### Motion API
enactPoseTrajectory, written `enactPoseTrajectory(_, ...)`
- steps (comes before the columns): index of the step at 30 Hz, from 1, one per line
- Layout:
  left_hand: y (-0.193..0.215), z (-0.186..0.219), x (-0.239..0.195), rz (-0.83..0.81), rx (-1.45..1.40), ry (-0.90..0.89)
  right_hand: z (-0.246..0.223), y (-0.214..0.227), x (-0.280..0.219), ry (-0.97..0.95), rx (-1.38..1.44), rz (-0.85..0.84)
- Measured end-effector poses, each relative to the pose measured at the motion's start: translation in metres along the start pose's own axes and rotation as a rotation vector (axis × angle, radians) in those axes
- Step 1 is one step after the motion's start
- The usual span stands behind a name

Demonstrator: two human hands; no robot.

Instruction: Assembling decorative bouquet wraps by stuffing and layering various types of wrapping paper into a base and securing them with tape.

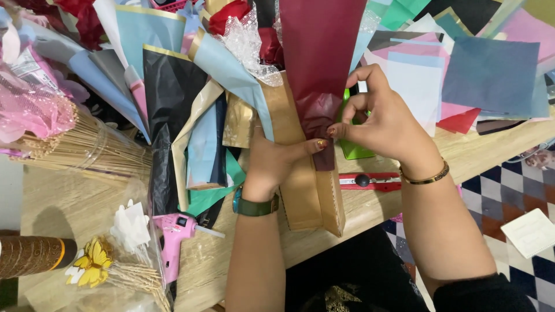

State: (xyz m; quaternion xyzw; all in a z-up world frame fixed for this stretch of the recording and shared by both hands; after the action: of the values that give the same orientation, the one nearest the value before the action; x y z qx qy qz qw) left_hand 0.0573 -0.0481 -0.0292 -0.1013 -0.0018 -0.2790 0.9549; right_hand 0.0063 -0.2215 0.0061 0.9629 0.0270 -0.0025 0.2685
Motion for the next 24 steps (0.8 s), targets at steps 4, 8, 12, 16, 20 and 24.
enactPoseTrajectory(4,-0.008,-0.008,0.004,-0.165,-0.113,-0.074,0.028,-0.008,0.015,0.054,0.138,0.074)
enactPoseTrajectory(8,-0.008,-0.030,0.003,-0.088,-0.107,0.163,0.050,-0.023,0.022,0.312,0.501,-0.014)
enactPoseTrajectory(12,-0.008,-0.025,0.001,-0.133,-0.118,0.162,0.039,-0.019,0.009,0.310,0.490,-0.048)
enactPoseTrajectory(16,-0.008,-0.003,0.002,-0.072,-0.016,0.174,0.037,-0.024,0.012,0.372,0.421,-0.047)
enactPoseTrajectory(20,-0.004,0.005,-0.003,-0.012,0.020,0.199,0.059,-0.028,0.019,0.425,0.460,-0.053)
enactPoseTrajectory(24,-0.001,0.013,-0.002,-0.012,0.063,0.160,0.065,-0.039,0.029,0.392,0.552,-0.076)
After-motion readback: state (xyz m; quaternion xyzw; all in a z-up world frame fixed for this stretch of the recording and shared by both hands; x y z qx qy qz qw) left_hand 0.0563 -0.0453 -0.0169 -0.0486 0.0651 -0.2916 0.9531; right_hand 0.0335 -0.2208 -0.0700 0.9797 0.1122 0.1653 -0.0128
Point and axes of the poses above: each hand's wrist, its own x-axis towards the middle knuckle, its own y-axis out of the back of the hand, z = x × y, the point moved 7 cm from there along x, towards the middle knuckle, and after that the axes turned 12 degrees about -z, right-handed, at the moved point
